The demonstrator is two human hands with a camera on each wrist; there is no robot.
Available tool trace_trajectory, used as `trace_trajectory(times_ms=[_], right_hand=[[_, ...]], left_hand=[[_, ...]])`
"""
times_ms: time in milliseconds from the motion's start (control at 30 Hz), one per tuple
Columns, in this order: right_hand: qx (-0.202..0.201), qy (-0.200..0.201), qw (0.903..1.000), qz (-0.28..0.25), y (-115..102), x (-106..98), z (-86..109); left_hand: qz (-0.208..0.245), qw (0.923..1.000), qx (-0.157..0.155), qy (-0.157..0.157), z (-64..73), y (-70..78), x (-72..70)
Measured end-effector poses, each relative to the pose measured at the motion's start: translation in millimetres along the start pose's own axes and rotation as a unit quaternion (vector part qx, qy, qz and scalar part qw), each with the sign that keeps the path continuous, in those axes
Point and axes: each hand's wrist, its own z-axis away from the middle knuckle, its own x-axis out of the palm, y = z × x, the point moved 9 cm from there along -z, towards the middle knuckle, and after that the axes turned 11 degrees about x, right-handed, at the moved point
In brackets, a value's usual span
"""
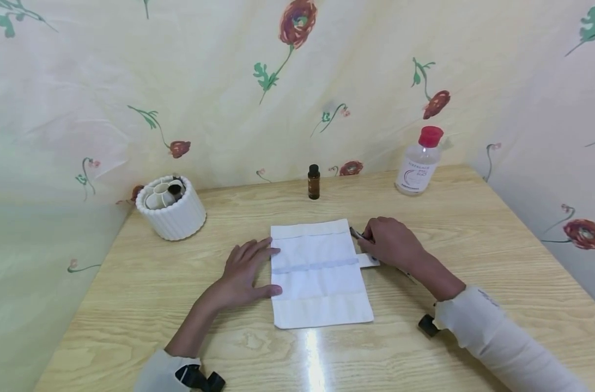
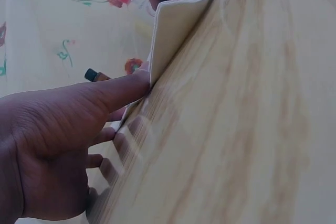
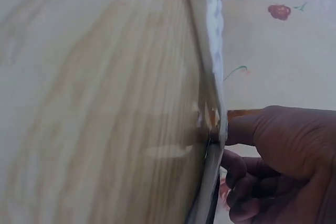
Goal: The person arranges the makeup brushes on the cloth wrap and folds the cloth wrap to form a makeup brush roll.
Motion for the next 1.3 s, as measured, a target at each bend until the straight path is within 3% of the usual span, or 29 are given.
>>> trace_trajectory(times_ms=[200, 433, 600, 833, 967, 1100, 1300], right_hand=[[0.001, 0.003, 0.9977, -0.068, -13, -11, -2.8], [-0.038, 0.079, 0.9827, -0.163, -36, -45, -11.3], [-0.062, 0.061, 0.9599, -0.266, -56, -43, -20.0], [-0.100, -0.017, 0.9123, -0.397, -90, -13, -33.7], [-0.106, -0.042, 0.8961, -0.429, -110, 4, -38.4], [-0.103, -0.064, 0.8961, -0.427, -127, 19, -39.9], [-0.092, -0.107, 0.9162, -0.375, -140, 42, -37.2]], left_hand=[[0.005, 1.0000, 0.002, -0.008, 0.4, -0.1, 0.8], [0.004, 0.9999, 0.006, -0.011, 0.2, -1.1, 3.0], [0.004, 1.0000, 0.006, -0.006, 0.5, 0.4, 0.2], [-0.001, 0.9999, -0.002, -0.013, 0.6, -2.8, 2.2], [-0.008, 0.9999, -0.005, -0.013, -0.1, -3.4, 2.4], [-0.010, 0.9998, -0.005, -0.014, -0.6, -2.4, 1.8], [-0.015, 0.9997, -0.008, -0.018, -0.1, -4.9, 2.8]])
